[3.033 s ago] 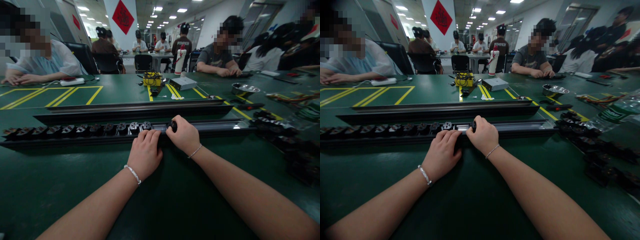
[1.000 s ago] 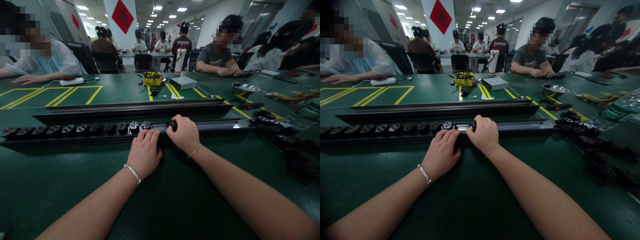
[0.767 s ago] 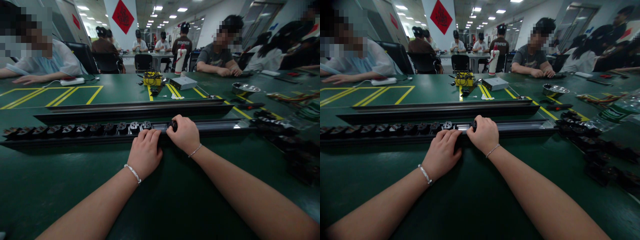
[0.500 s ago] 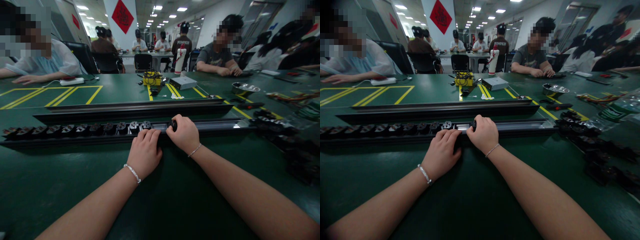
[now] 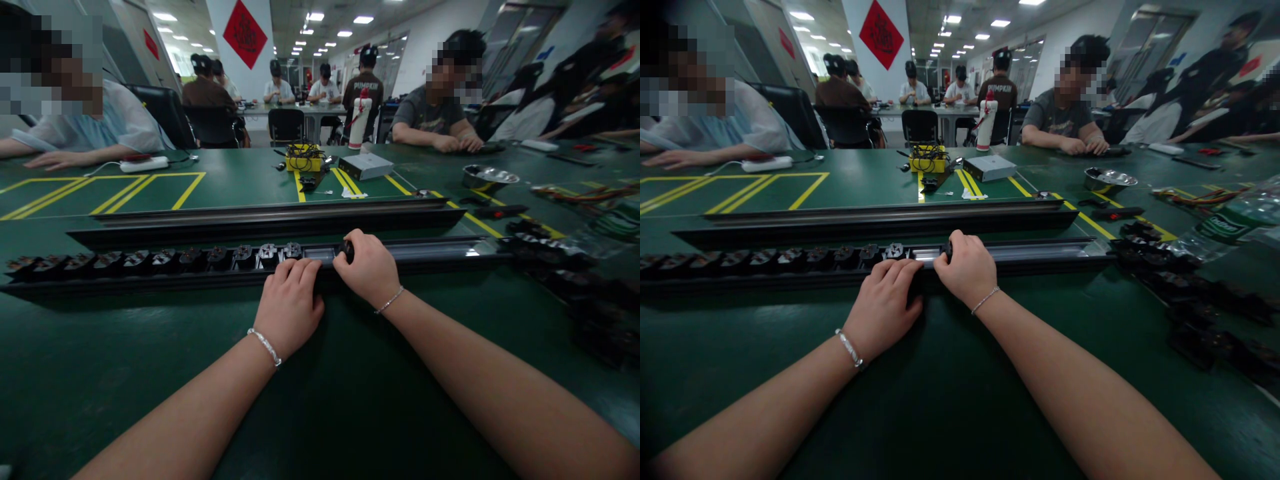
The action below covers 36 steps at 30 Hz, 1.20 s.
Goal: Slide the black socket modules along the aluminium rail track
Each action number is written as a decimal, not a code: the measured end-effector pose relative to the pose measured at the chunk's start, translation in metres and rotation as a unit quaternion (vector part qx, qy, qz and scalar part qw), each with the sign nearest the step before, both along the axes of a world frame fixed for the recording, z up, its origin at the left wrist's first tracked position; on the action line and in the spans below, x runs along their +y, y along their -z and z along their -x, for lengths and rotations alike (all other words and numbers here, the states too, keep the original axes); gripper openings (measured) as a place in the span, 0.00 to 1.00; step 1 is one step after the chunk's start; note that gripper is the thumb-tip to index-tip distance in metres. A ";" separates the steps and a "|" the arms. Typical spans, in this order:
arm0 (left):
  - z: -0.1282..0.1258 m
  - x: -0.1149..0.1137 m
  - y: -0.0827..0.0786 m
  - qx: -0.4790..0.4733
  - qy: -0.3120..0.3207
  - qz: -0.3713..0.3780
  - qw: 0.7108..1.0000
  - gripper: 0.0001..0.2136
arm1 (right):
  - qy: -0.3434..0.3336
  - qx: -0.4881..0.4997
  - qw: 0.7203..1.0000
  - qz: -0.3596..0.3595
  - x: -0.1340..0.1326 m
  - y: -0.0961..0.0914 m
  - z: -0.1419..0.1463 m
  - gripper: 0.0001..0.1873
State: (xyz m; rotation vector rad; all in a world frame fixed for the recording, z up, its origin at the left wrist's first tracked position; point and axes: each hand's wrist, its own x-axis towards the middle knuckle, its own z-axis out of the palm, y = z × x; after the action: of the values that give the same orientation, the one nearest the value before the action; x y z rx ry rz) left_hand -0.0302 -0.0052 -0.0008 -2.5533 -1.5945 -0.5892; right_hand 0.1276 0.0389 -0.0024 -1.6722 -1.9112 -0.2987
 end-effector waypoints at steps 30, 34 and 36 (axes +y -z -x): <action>0.000 0.000 0.000 0.001 -0.003 0.002 1.000 0.23 | 0.017 -0.016 1.000 0.002 0.000 0.000 -0.004 0.09; -0.001 0.000 0.000 0.004 -0.002 -0.001 1.000 0.22 | 0.021 -0.017 1.000 0.004 -0.001 -0.001 -0.004 0.10; -0.001 0.000 -0.001 0.004 -0.002 -0.003 1.000 0.22 | 0.023 -0.018 1.000 0.008 -0.001 -0.001 -0.004 0.10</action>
State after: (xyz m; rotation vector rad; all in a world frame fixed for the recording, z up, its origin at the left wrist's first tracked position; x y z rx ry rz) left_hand -0.0297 -0.0054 -0.0002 -2.5436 -1.5924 -0.5825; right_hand 0.1317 0.0383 -0.0011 -1.7333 -1.9075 -0.3348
